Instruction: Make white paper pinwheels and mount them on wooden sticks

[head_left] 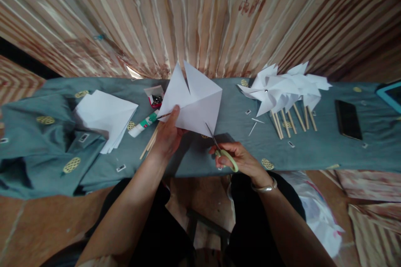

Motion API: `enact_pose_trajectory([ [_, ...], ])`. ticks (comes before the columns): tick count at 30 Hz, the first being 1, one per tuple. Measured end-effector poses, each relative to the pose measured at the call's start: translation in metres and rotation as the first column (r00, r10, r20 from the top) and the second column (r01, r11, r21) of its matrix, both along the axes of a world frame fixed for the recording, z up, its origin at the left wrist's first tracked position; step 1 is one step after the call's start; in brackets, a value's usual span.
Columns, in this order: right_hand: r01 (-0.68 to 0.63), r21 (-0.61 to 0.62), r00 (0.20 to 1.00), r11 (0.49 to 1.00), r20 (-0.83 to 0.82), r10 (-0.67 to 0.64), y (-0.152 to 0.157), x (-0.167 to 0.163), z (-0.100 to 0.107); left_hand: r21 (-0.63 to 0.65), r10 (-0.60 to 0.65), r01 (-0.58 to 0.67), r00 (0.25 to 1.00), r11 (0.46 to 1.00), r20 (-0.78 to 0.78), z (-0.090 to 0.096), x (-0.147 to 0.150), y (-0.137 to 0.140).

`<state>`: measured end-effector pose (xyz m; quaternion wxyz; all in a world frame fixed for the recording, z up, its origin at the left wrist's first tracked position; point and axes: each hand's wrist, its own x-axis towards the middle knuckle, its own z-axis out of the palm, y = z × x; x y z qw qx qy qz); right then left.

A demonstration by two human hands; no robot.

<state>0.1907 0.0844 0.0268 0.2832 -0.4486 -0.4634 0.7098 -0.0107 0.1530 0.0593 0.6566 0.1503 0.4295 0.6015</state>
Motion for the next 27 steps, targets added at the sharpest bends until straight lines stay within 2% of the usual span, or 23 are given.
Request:
enact_pose_trajectory([
  [16,0.064,-0.115,0.997,0.991,-0.027,-0.067,0.0005,-0.0035,0.0011,-0.029,0.029,-0.028,0.999,0.999,0.035,-0.0005,-0.0014,0.0007],
  [27,0.028,-0.035,1.0,0.999,0.01,-0.027,0.002,-0.0027,0.0041,-0.039,0.017,-0.017,1.0,0.999,0.006,-0.001,0.0037,-0.0029],
])
